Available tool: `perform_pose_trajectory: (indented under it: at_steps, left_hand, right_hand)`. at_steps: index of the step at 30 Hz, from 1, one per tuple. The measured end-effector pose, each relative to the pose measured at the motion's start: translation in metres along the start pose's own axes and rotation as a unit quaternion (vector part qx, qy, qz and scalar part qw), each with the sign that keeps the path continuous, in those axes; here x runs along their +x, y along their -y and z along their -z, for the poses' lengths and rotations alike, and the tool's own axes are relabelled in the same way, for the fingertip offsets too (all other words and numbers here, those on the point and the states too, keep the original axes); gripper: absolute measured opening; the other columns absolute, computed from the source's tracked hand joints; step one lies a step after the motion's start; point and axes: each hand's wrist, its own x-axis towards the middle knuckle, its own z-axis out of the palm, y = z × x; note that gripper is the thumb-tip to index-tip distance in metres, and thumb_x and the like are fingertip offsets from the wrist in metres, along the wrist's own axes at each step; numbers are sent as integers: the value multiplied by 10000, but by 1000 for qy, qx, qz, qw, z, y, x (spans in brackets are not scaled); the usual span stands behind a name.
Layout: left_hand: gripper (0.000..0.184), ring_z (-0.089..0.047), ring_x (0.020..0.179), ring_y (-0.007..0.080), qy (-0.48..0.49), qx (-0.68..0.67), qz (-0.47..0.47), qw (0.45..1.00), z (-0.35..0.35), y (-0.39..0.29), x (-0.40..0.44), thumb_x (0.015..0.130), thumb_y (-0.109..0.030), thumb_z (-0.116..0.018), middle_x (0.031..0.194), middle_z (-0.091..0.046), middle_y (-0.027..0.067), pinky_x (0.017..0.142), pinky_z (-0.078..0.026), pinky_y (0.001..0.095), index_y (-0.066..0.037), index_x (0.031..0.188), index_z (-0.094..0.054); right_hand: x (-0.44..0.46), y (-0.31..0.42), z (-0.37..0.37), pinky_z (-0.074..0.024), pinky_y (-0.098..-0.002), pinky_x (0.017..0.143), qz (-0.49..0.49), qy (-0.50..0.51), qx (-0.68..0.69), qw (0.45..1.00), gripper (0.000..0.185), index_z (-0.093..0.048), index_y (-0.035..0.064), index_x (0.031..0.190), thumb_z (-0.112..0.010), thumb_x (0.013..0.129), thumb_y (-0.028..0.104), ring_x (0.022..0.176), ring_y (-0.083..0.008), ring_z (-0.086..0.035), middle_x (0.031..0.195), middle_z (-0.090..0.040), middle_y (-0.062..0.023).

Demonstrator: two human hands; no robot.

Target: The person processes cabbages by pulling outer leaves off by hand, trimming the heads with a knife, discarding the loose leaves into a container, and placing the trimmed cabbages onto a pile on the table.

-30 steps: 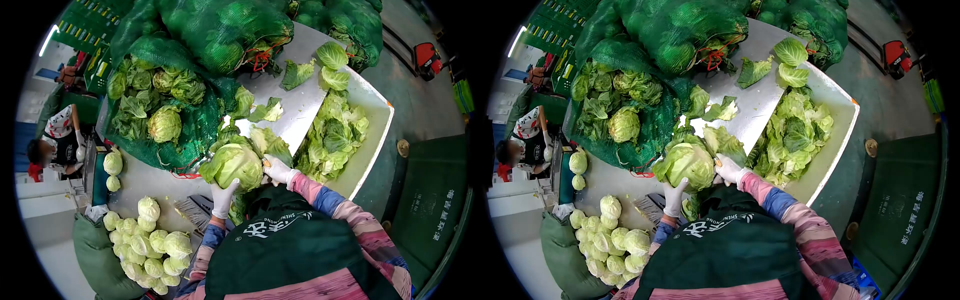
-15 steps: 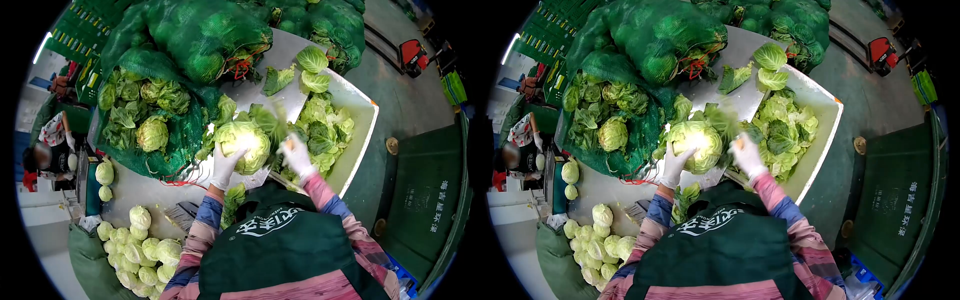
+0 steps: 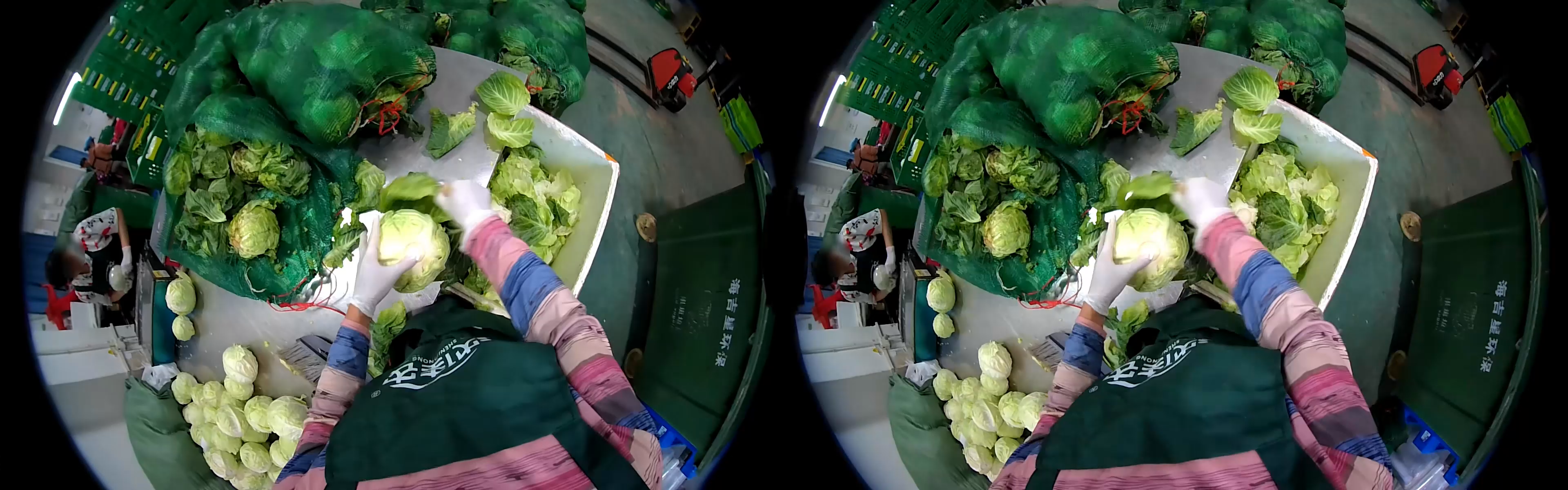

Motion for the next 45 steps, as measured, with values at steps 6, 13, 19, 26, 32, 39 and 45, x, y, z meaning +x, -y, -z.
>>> perform_pose_trajectory:
  at_steps: [6, 13, 19, 26, 32, 39, 45]
  left_hand:
    - [925, -540, 1116, 267, -44, -280, 169, 944, 11, -6, -9, 689, -177, -823, 1281, -454, 226, 916, -482, 326, -2, 1374, -228]
    - [874, -473, 1156, 327, -147, -308, 285, 896, -26, 8, -8, 687, -279, -827, 1305, -359, 164, 720, -562, 547, -140, 1248, -172]
    - [871, -449, 1177, 327, -174, -313, 264, 896, -33, 15, -10, 700, -285, -818, 1312, -352, 150, 730, -542, 580, -161, 1263, -165]
    - [925, -479, 1162, 274, -157, -394, 313, 850, -12, -15, -20, 701, -228, -820, 1280, -443, 168, 939, -455, 442, -101, 1328, -153]
    - [729, -394, 1278, 343, 36, -554, 273, 786, 20, 40, -32, 824, -468, -631, 1406, -381, 124, 940, -421, 581, -177, 1411, -312]
    - [679, -494, 1164, 285, -65, -391, 293, 870, 16, 8, -26, 776, -331, -725, 1279, -458, 137, 880, -479, 504, -134, 1309, -353]
    - [792, -574, 1020, 218, -76, -302, 109, 944, -7, 12, 2, 682, -85, -823, 1171, -517, 165, 850, -508, 309, 11, 1273, -304]
  right_hand:
    - [-52, -24, 14, -492, -470, 614, -54, -77, 180, 979, 364, -534, 40, 1080, -456, 956, 374, 669, -383, -636, 740, -644, -213]
    - [-104, 21, -46, -505, -451, 574, 57, -60, 188, 979, 616, -276, -8, 1417, -493, 924, 291, 583, -394, -607, 647, -622, -209]
    - [-96, 30, -30, -489, -371, 510, -24, 92, 341, 935, 656, -229, 14, 1451, -459, 955, 376, 411, -226, -562, 552, -587, -124]
    - [-78, -6, -52, -492, -425, 739, -41, -81, 273, 958, 423, -561, 176, 1263, -509, 909, 402, 815, -369, -632, 881, -663, -179]
    - [-75, -83, -72, -466, -314, 486, -193, -41, 309, 931, 397, -558, 247, 1289, -565, 909, 359, 486, -162, -576, 651, -628, -80]
    - [-69, -61, 25, -508, -429, 586, -193, -146, 158, 957, 612, -218, 202, 1480, -443, 953, 419, 626, -348, -636, 750, -659, -205]
    - [-72, 4, -19, -486, -468, 507, 268, -25, -28, 963, 629, -241, 182, 1468, -439, 942, 463, 538, -349, -612, 615, -614, -163]
